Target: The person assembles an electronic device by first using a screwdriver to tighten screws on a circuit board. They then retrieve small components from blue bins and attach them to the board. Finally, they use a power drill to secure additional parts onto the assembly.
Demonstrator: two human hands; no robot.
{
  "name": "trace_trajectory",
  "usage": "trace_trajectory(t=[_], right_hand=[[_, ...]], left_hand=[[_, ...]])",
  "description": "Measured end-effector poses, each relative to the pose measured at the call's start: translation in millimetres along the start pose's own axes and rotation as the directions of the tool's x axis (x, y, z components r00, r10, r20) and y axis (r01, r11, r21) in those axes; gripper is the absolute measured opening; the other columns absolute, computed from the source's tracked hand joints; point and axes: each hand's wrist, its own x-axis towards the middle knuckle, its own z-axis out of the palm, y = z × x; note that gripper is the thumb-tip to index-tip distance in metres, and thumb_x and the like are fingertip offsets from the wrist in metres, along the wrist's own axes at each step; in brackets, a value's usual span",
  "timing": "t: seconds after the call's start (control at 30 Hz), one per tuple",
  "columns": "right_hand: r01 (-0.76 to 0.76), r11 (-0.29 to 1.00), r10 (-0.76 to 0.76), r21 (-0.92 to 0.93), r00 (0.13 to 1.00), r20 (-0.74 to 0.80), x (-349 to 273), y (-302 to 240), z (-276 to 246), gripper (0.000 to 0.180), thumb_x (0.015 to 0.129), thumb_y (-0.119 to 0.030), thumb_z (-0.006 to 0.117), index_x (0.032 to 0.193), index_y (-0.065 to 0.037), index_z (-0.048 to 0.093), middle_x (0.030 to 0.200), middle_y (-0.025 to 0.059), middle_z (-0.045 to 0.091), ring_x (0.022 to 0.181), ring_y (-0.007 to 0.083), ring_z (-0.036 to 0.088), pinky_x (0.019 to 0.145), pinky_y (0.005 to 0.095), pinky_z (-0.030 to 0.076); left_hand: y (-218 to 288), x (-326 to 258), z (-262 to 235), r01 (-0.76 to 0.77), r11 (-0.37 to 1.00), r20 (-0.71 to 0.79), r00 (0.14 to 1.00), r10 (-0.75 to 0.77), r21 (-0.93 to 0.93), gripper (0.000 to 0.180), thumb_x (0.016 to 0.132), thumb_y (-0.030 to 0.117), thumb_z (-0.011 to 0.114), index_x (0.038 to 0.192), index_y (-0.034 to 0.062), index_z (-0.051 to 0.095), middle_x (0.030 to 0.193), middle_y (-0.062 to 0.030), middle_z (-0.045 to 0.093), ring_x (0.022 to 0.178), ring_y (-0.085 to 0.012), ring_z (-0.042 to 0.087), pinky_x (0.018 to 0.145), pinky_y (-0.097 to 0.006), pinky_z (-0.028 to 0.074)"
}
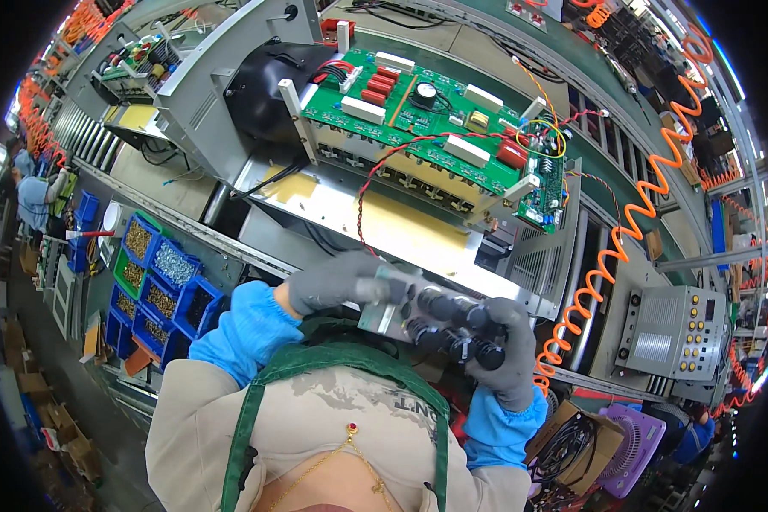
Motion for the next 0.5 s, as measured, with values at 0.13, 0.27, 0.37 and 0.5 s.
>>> trace_trajectory(t=[0.13, 0.27, 0.37, 0.5], right_hand=[[-0.128, 0.975, 0.166, 0.183, 0.964, -0.210, 20, -3, 18, 0.053, 0.057, 0.000, 0.069, 0.106, -0.004, 0.050, 0.103, 0.0106, 0.054, 0.092, 0.0215, 0.058, 0.082, 0.0353, 0.048], [-0.063, 0.984, 0.033, -0.165, 0.984, -0.177, 42, 24, 21, 0.055, 0.058, -0.004, 0.074, 0.108, -0.005, 0.050, 0.101, 0.0096, 0.056, 0.090, 0.0200, 0.060, 0.077, 0.0321, 0.050], [-0.020, 0.986, -0.010, -0.163, 0.984, -0.179, 64, 23, 37, 0.052, 0.057, -0.007, 0.073, 0.105, -0.006, 0.051, 0.096, 0.0095, 0.058, 0.087, 0.0215, 0.062, 0.077, 0.0335, 0.051], [0.008, 0.986, -0.025, -0.167, 0.995, -0.099, 85, 18, 52, 0.051, 0.057, -0.010, 0.072, 0.104, -0.007, 0.052, 0.096, 0.0109, 0.060, 0.086, 0.0227, 0.062, 0.077, 0.0349, 0.051]], left_hand=[[4, -6, -14, 0.000, 0.913, -0.739, 0.588, 0.330, 0.407, 0.049, 0.077, 0.025, 0.070, 0.117, -0.0011, 0.058, 0.094, -0.0076, 0.064, 0.081, -0.0134, 0.059, 0.074, -0.028, 0.049], [-22, 12, -20, -0.122, 0.771, -0.638, 0.489, 0.595, 0.625, 0.041, 0.081, 0.022, 0.066, 0.113, -0.0017, 0.059, 0.091, -0.0101, 0.063, 0.074, -0.0155, 0.061, 0.071, -0.029, 0.051], [1, -19, -22, -0.191, 0.971, -0.534, 0.811, 0.239, 0.144, 0.045, 0.082, 0.019, 0.064, 0.120, -0.0027, 0.056, 0.094, -0.0062, 0.066, 0.083, -0.0113, 0.061, 0.073, -0.026, 0.049], [-6, -53, -40, -0.163, 0.955, -0.217, 0.970, 0.109, -0.248, 0.043, 0.087, 0.024, 0.059, 0.121, -0.0019, 0.056, 0.090, -0.0059, 0.066, 0.078, -0.0116, 0.062, 0.070, -0.025, 0.049]])
